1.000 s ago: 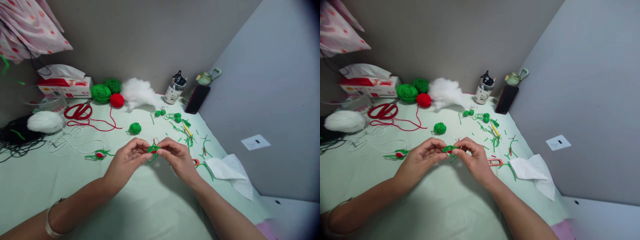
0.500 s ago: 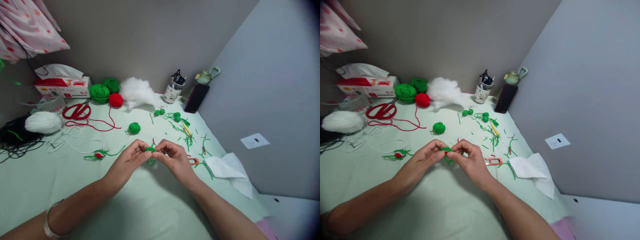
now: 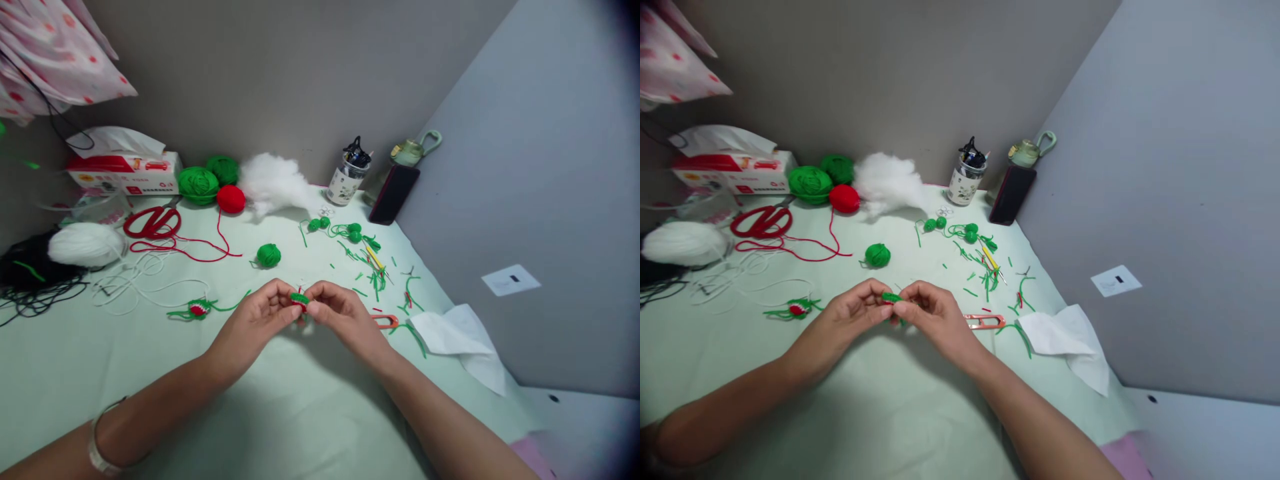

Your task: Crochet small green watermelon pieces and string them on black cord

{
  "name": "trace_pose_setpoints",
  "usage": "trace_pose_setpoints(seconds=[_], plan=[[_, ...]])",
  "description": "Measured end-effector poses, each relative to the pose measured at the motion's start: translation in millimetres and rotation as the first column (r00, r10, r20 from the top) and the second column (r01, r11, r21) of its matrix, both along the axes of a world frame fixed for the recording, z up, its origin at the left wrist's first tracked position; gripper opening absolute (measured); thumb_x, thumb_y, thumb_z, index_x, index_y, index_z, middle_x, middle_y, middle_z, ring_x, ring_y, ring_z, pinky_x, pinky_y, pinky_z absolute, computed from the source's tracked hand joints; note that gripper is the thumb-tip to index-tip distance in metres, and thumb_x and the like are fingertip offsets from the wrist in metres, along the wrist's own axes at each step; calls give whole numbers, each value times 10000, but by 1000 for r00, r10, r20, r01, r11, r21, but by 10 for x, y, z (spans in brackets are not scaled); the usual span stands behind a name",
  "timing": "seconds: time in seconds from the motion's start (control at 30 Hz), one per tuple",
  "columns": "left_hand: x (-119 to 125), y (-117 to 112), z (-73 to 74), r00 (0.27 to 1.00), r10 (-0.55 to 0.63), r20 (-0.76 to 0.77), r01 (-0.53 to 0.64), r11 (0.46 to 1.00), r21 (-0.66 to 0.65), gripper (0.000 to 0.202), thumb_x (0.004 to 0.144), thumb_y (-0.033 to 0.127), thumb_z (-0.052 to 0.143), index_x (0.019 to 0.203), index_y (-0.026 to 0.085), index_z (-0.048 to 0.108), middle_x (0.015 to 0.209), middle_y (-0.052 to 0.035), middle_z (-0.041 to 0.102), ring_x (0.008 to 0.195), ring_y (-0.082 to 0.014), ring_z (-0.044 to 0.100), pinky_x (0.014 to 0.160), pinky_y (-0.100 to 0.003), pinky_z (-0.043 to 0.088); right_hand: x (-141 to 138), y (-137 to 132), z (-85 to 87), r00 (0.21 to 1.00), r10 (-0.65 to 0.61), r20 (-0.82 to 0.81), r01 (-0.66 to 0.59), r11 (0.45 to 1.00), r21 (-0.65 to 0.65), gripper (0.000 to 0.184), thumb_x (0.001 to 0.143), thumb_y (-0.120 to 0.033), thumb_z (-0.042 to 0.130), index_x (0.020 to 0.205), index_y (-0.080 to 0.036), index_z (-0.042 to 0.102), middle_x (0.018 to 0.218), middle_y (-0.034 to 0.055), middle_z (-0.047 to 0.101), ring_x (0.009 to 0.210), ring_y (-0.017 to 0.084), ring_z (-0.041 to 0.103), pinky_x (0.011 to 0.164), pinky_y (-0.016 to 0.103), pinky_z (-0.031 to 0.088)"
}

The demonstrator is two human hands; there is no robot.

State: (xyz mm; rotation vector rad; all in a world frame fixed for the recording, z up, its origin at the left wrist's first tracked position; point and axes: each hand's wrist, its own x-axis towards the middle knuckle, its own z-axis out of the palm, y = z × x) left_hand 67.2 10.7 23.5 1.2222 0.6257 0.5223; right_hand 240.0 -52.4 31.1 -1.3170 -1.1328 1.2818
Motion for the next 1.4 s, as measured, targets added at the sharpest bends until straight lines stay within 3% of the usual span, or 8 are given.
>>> trace_pose_setpoints(seconds=[0.2, 0.33, 0.6, 0.8, 0.97, 1.07, 1.23, 1.4], plan=[[-5, 2, -7, 993, -36, -109, 47, 994, 103, 170, 895, 387, 624, 918, 219, 639, 846, 6, 650, 819, -159, 600, 745, -268, 444, 2, 8, 4, 998, -45, 52, 47, 998, -30, 324, 825, -466, 705, 739, -166, 620, 651, -24, 533, 596, 96, 435, 570, 233, 354], [-4, 14, -17, 998, -12, -55, 13, 1000, 26, 172, 907, 388, 603, 933, 220, 635, 924, -13, 666, 897, -182, 614, 824, -297, 457, 20, 7, 26, 988, -71, 139, 70, 997, 8, 334, 868, -479, 648, 741, -170, 628, 628, -21, 517, 585, 103, 435, 556, 236, 364], [-2, 51, -37, 994, -88, 68, 99, 980, -171, 196, 920, 391, 574, 930, 220, 670, 978, -41, 649, 948, -189, 612, 953, -348, 457, 128, -57, 124, 929, 6, 370, -112, 958, 266, 273, 960, -290, 572, 1216, -269, 664, 1043, 63, 632, 962, 179, 589, 851, 334, 467], [-3, 46, -31, 993, -119, -20, 117, 989, -96, 271, 916, 443, 570, 853, 201, 674, 833, -30, 632, 847, -188, 602, 822, -320, 469, 118, -45, 120, 934, 5, 356, -105, 959, 262, 92, 895, -293, 673, 941, -218, 701, 904, 32, 607, 799, 146, 559, 742, 301, 453], [-9, 24, -34, 996, 20, -91, -12, 996, 87, 269, 919, 475, 561, 1019, 249, 668, 1056, -30, 679, 1020, -213, 605, 904, -333, 452, 78, -32, 108, 933, -83, 349, 2, 974, 227, 215, 839, -371, 728, 762, -190, 642, 764, 1, 557, 703, 132, 510, 652, 283, 400], [-8, 13, -43, 993, 31, -114, -16, 991, 133, 213, 844, 419, 681, 962, 242, 665, 982, -12, 682, 947, -192, 615, 831, -296, 466, 65, -34, 106, 938, -86, 336, 11, 976, 220, 218, 849, -365, 716, 752, -184, 641, 759, 0, 551, 702, 129, 505, 643, 276, 394], [2, 40, -31, 993, 45, -112, -42, 999, 27, 224, 819, 410, 704, 918, 214, 664, 818, 6, 626, 738, -137, 548, 660, -252, 415, 133, -50, 113, 924, -20, 381, -80, 966, 245, 226, 998, -279, 479, 1046, -209, 688, 878, 36, 618, 723, 122, 528, 665, 268, 433], [-9, 68, -20, 989, -14, -145, 6, 999, -54, 238, 833, 417, 692, 991, 239, 700, 866, 10, 644, 756, -125, 536, 678, -245, 402, 257, -74, 129, 908, -94, 409, -21, 963, 268, 375, 991, -212, 488, 1363, -258, 516, 929, 25, 701, 667, 111, 517, 605, 244, 445]])
